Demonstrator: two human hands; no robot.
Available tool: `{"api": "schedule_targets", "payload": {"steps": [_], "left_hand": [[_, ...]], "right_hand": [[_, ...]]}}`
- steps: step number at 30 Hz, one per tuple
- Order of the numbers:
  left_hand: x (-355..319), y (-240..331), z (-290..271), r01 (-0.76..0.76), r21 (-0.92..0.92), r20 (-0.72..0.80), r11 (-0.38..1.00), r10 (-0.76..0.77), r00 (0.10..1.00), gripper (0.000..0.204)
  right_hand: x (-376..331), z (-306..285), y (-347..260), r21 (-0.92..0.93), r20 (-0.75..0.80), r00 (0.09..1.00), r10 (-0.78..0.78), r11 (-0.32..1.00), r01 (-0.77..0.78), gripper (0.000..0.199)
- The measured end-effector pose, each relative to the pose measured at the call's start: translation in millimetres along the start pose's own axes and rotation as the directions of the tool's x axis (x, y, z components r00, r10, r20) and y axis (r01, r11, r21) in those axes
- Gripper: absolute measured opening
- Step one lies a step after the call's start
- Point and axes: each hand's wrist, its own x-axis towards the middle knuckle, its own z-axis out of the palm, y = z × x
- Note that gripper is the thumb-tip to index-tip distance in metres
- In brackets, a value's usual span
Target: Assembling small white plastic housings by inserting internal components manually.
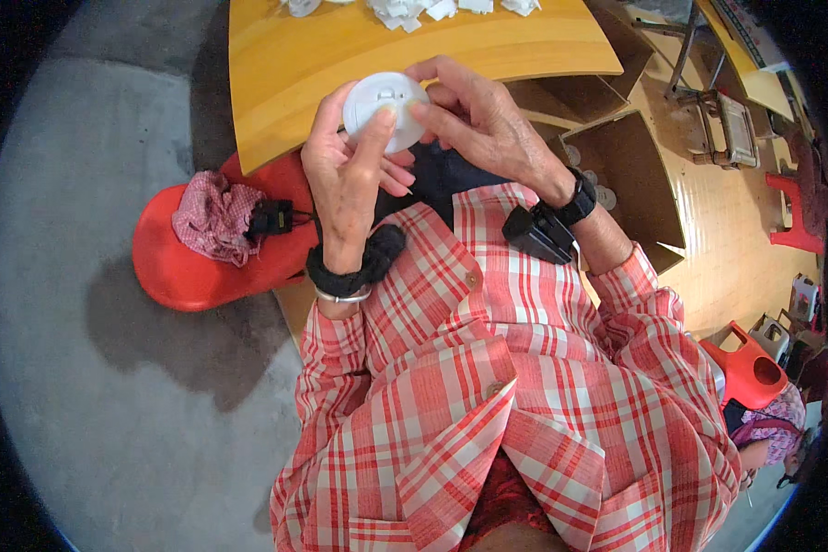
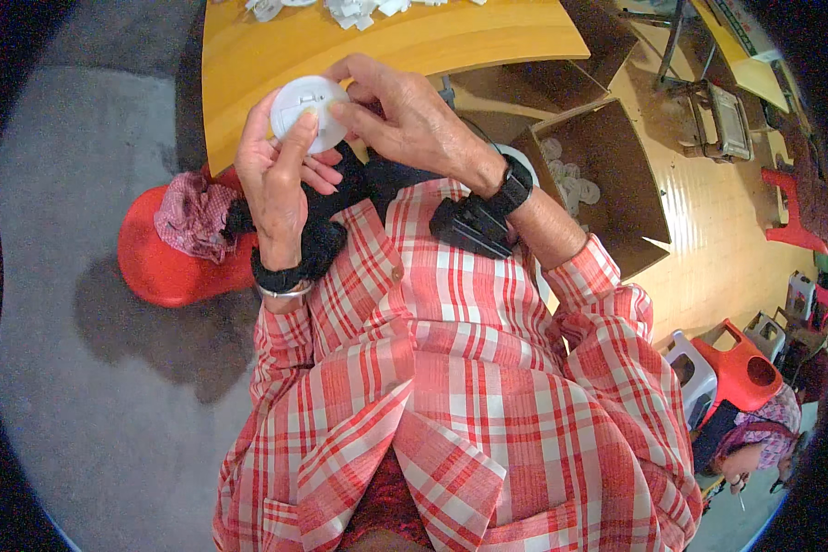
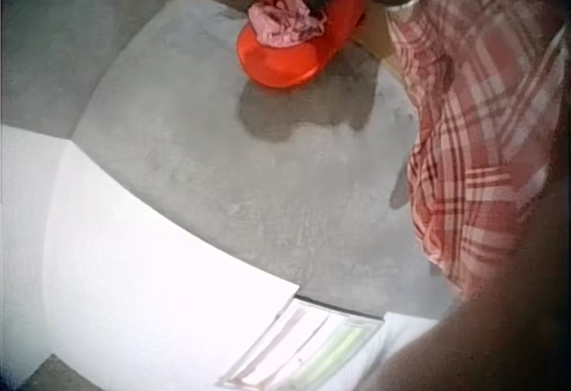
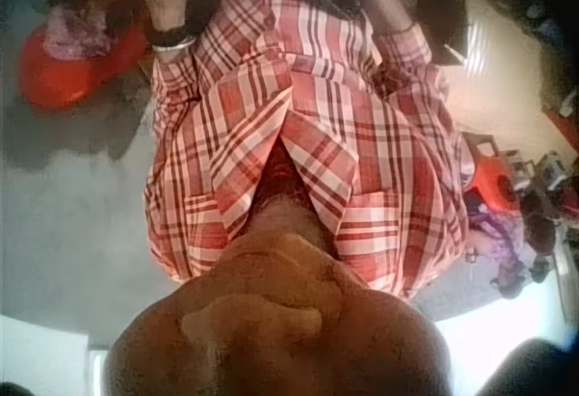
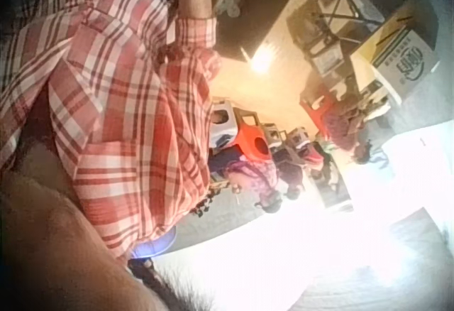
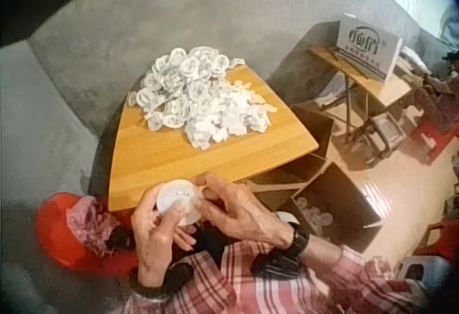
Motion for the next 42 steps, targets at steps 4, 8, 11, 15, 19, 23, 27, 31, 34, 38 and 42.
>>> {"api": "schedule_targets", "payload": {"steps": [4, 8, 11, 15, 19, 23, 27, 31, 34, 38, 42], "left_hand": [[-1, -7, -1, 0.039, -0.033, 0.065, 0.999, -0.037, 0.997, 0.040], [2, -5, -2, 0.066, 0.036, 0.070, 0.997, -0.068, 0.995, 0.036], [4, -4, 3, 0.032, 0.033, -0.001, 0.999, -0.032, 0.999, 0.036], [9, -11, -7, 0.093, -0.009, 0.118, 0.996, -0.092, 0.989, 0.033], [18, -21, -4, 0.130, 0.056, 0.048, 0.990, -0.132, 0.990, 0.029], [39, -8, -3, 0.163, 0.047, 0.044, 0.985, -0.165, 0.985, 0.031], [70, 4, -6, 0.162, 0.055, 0.121, 0.985, -0.167, 0.978, 0.033], [88, -3, -11, 0.230, 0.114, 0.253, 0.967, -0.252, 0.934, 0.039], [104, -7, -27, 0.243, 0.211, 0.271, 0.947, -0.295, 0.916, 0.043], [143, -12, -60, -0.002, 0.493, -0.026, 0.870, 0.017, 1.000, 0.042], [191, -16, -86, -0.157, 0.773, -0.030, 0.615, 0.282, 0.959, 0.043]], "right_hand": [[-4, 1, 3, -0.091, -0.016, 0.999, 0.046, 0.995, -0.047, 0.024], [-4, 3, -1, -0.019, -0.009, 0.999, 0.049, 0.999, -0.050, 0.026], [-3, 1, -3, -0.024, -0.035, 0.999, 0.032, 0.999, -0.032, 0.025], [-5, -2, -7, -0.076, 0.022, 0.997, 0.077, 0.994, -0.075, 0.026], [-3, -3, 4, -0.042, 0.059, 0.989, 0.136, 0.990, -0.134, 0.025], [15, -8, 11, -0.101, 0.051, 0.995, 0.083, 0.992, -0.078, 0.025], [42, -15, 12, 0.122, 0.084, 0.986, 0.145, 0.980, -0.155, 0.025], [43, -36, 13, 0.107, 0.092, 0.961, 0.259, 0.957, -0.268, 0.026], [12, -70, 20, 0.218, -0.129, 0.933, 0.336, 0.928, -0.304, 0.027], [-63, -134, 48, 0.330, -0.723, 0.597, 0.347, 0.933, -0.143, 0.027], [-195, -217, 129, 0.360, -0.824, 0.262, 0.502, 0.822, -0.442, 0.014]]}}
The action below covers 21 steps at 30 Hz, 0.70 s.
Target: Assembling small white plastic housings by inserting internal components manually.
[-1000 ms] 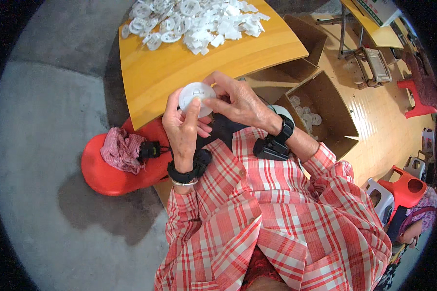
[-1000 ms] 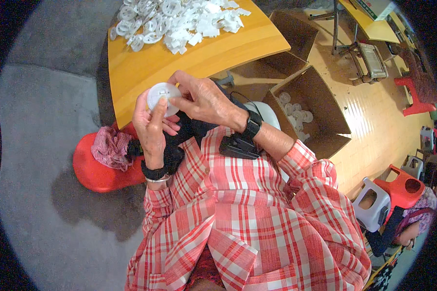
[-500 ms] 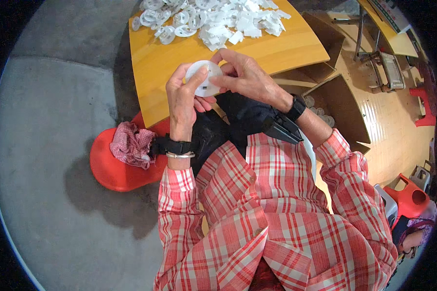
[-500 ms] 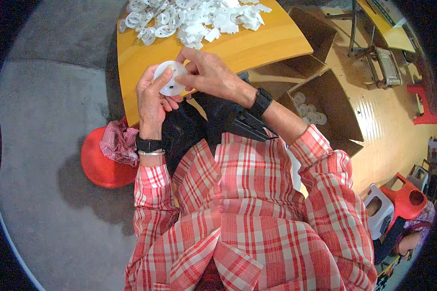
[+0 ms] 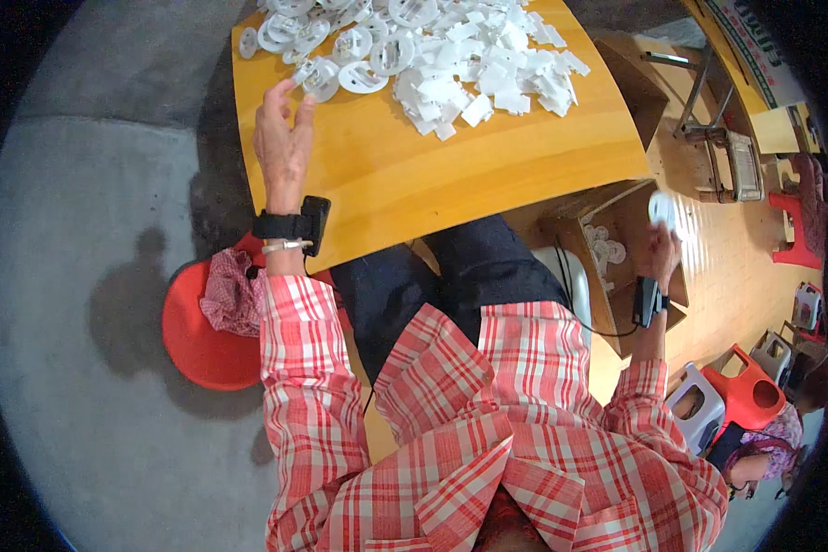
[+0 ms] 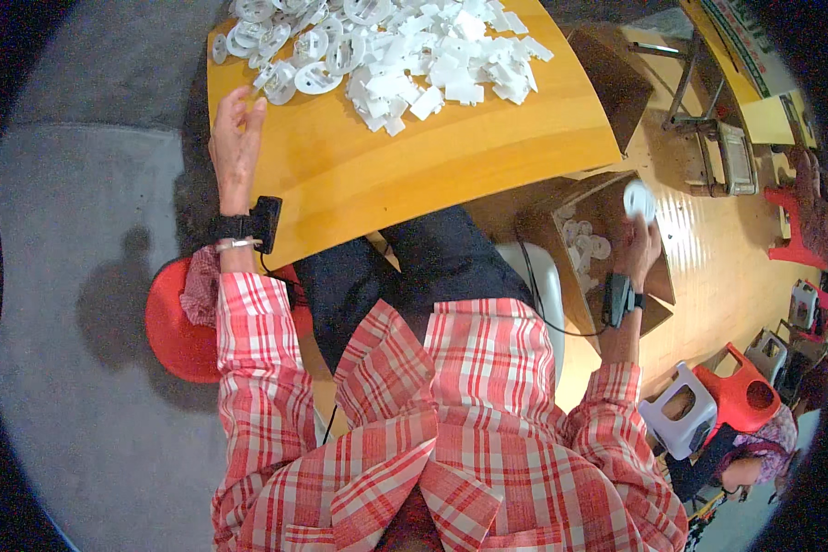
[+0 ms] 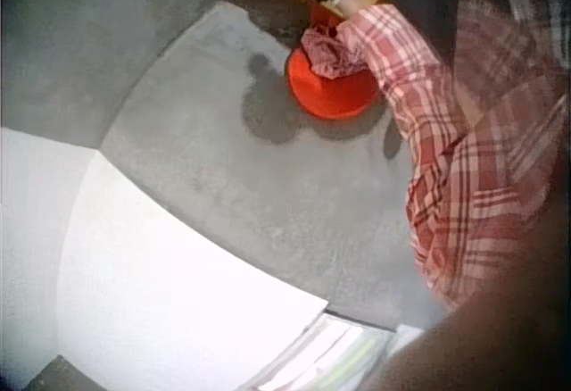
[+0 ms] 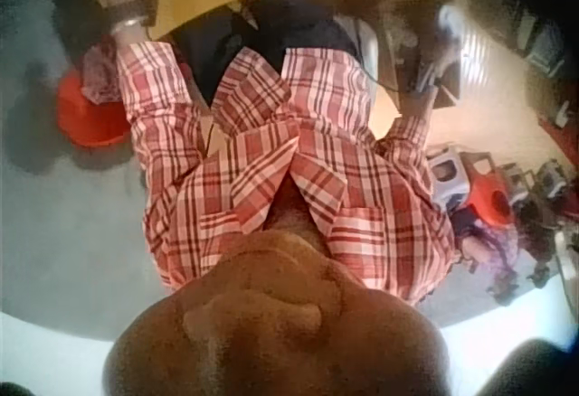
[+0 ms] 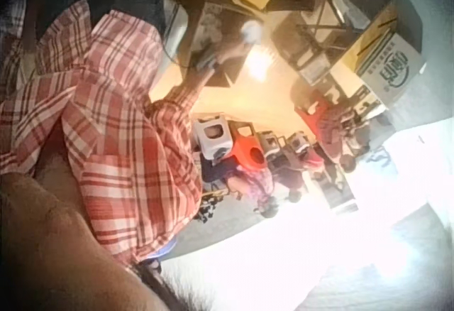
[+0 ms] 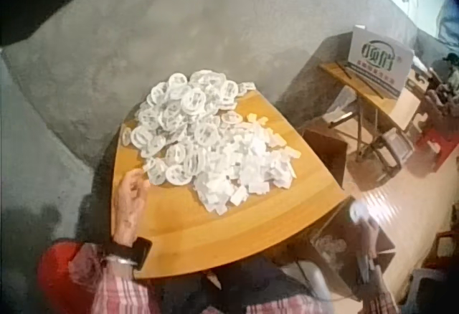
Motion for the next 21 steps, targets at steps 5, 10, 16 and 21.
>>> {"api": "schedule_targets", "payload": {"steps": [5, 10, 16, 21], "left_hand": [[31, -27, 18, -0.253, 0.179, 0.007, 0.951, 0.255, 0.967, 0.043], [34, -37, 26, -0.227, 0.167, 0.124, 0.959, 0.208, 0.970, 0.036], [23, -48, 19, 0.008, -0.113, 0.068, 0.994, 0.000, 0.998, 0.030], [5, -44, 8, 0.136, -0.294, -0.045, 0.946, -0.156, 0.987, 0.031]], "right_hand": [[10, -76, 100, -0.280, -0.047, 0.889, 0.455, 0.849, -0.449, 0.014], [-19, -78, 129, -0.215, -0.035, 0.844, 0.535, 0.821, -0.529, 0.010], [-17, -84, 127, -0.126, -0.035, 0.795, 0.605, 0.787, -0.605, 0.011], [12, -85, 98, -0.288, -0.007, 0.981, 0.193, 0.939, -0.187, 0.018]]}}
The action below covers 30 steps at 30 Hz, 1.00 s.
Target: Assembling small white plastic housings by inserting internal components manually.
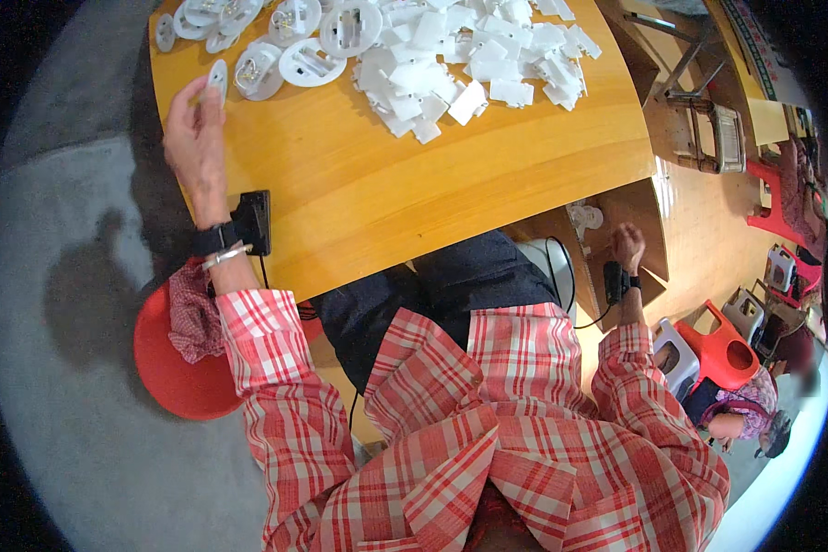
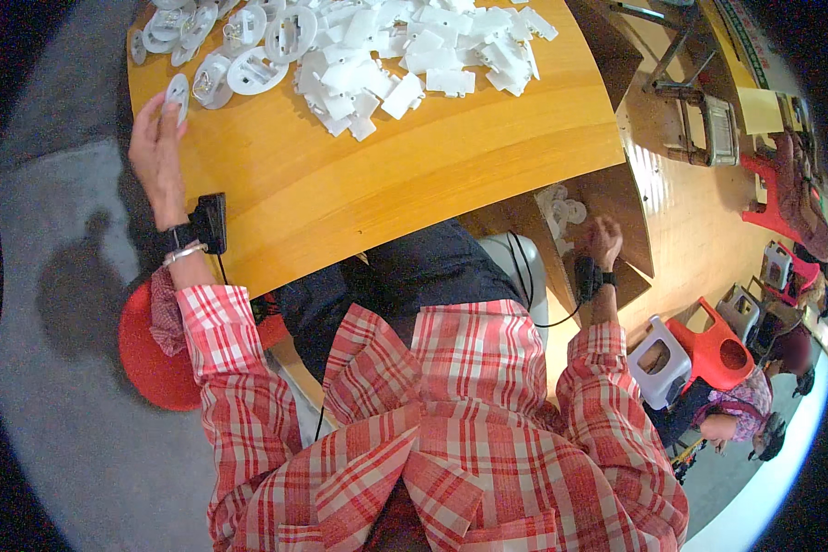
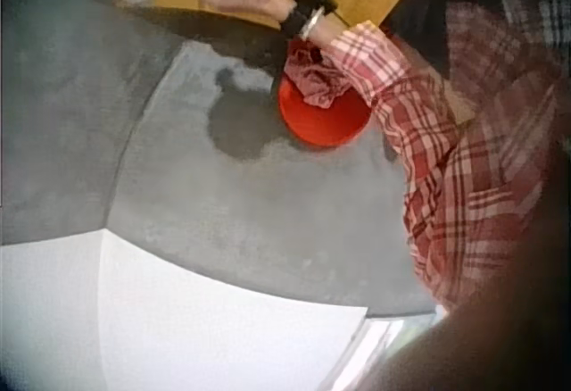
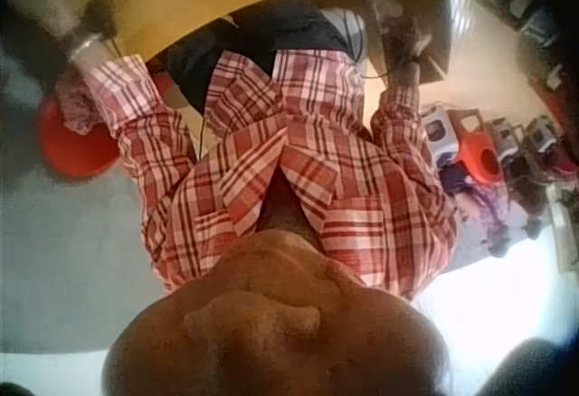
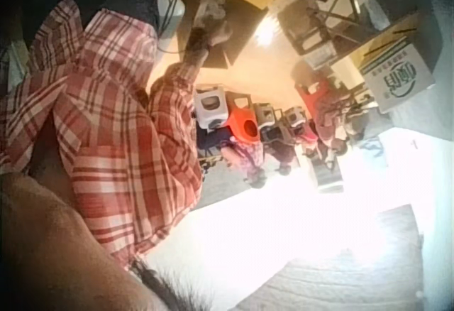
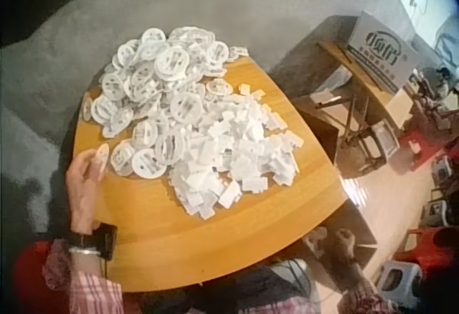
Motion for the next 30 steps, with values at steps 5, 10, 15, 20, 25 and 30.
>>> {"api": "schedule_targets", "payload": {"steps": [5, 10, 15, 20, 25, 30], "left_hand": [[-37, 2, -21, 0.250, -0.563, -0.110, 0.788, -0.371, 0.922, 0.035], [-87, 16, 1, 0.344, -0.781, 0.145, 0.522, -0.384, 0.912, 0.032], [-131, 48, 44, 0.403, -0.759, 0.271, 0.511, -0.315, 0.910, 0.029], [-137, 52, 60, 0.367, -0.661, 0.268, 0.654, -0.252, 0.930, 0.029], [-136, 54, 61, 0.385, -0.629, 0.297, 0.675, -0.249, 0.922, 0.030], [-135, 56, 58, 0.401, -0.626, 0.282, 0.669, -0.285, 0.916, 0.030]], "right_hand": [[-39, 73, -151, -0.257, -0.243, 0.833, -0.496, 0.861, 0.438, 0.024], [-69, 141, -242, -0.121, -0.140, 0.685, -0.715, 0.699, 0.705, 0.019], [-115, 200, -298, -0.325, 0.172, 0.296, -0.939, 0.230, 0.918, 0.015], [-137, 265, -301, -0.217, 0.403, 0.490, -0.773, 0.440, 0.872, 0.015], [-146, 306, -309, -0.280, 0.346, 0.575, -0.741, 0.504, 0.817, 0.035], [-150, 326, -306, -0.461, 0.295, 0.580, -0.759, 0.419, 0.783, 0.049]]}}
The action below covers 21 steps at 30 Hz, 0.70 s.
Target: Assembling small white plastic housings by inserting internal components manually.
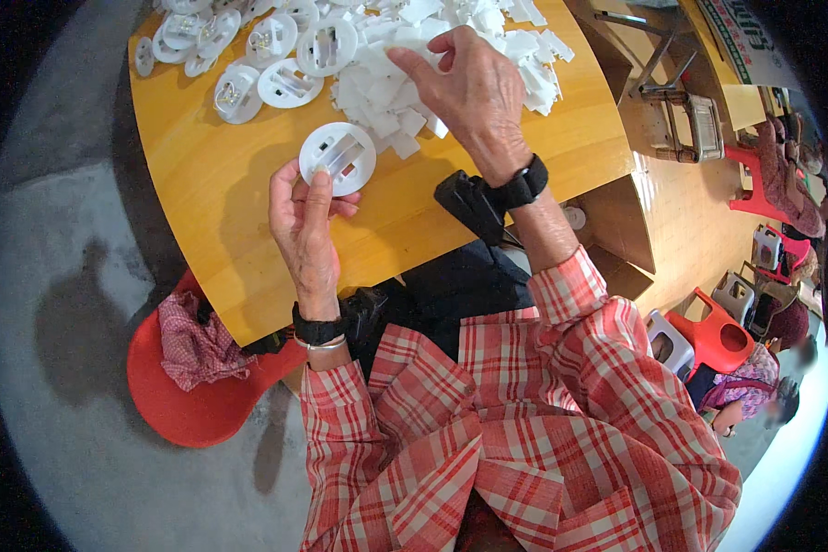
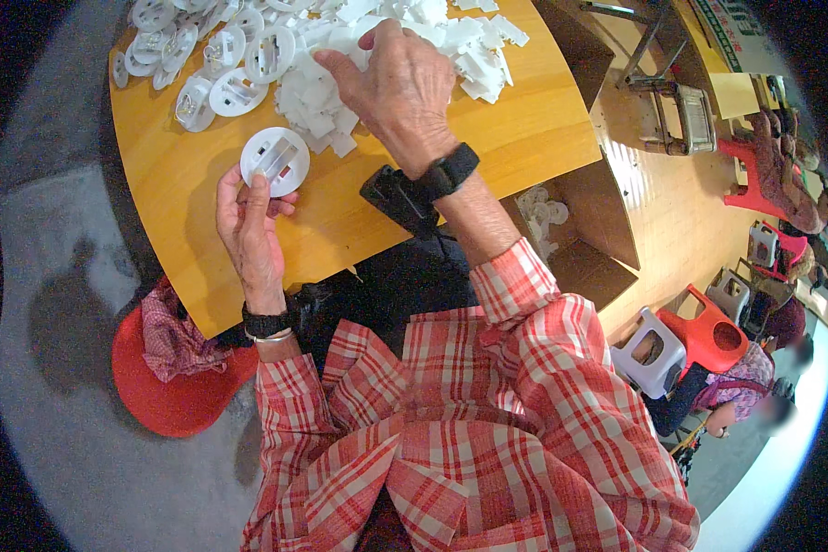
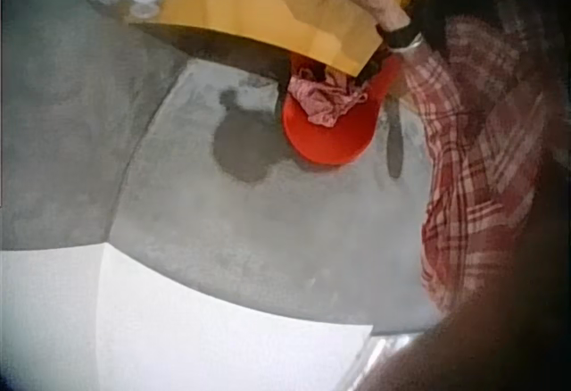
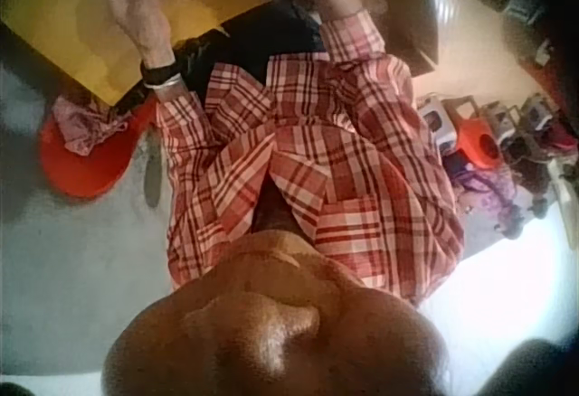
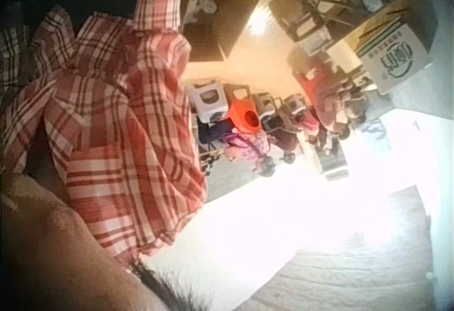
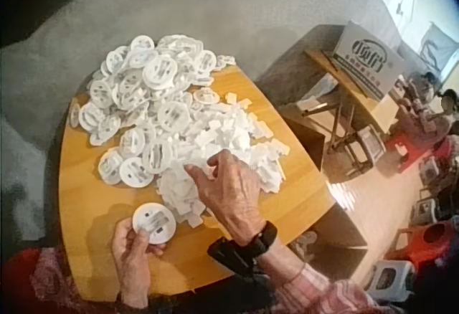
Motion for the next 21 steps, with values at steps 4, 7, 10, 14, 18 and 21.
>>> {"api": "schedule_targets", "payload": {"steps": [4, 7, 10, 14, 18, 21], "left_hand": [[1, 1, 1, 0.005, 0.018, 0.012, 1.000, -0.005, 1.000, 0.030], [1, 1, 1, 0.010, 0.025, 0.011, 1.000, -0.010, 1.000, 0.030], [1, 3, 2, 0.011, 0.032, -0.002, 0.999, -0.011, 1.000, 0.031], [1, 0, 0, 0.006, 0.024, 0.010, 1.000, -0.006, 1.000, 0.031], [0, 2, 0, 0.008, 0.017, 0.005, 1.000, -0.008, 1.000, 0.030], [1, 1, -1, 0.010, 0.023, 0.012, 1.000, -0.010, 1.000, 0.030]], "right_hand": [[-1, 7, -3, -0.067, 0.007, 0.999, 0.042, 0.997, -0.041, 0.049], [-2, 12, -1, -0.040, -0.014, 1.000, 0.024, 0.999, -0.024, 0.046], [-1, 12, 0, 0.154, 0.025, 0.996, 0.087, 0.984, -0.090, 0.035], [0, 8, 3, 0.256, 0.030, 0.995, 0.092, 0.962, -0.097, 0.023], [-1, 8, 6, 0.322, 0.019, 0.999, 0.030, 0.946, -0.035, 0.019], [-4, 8, 10, 0.393, 0.020, 1.000, 0.007, 0.920, -0.015, 0.016]]}}
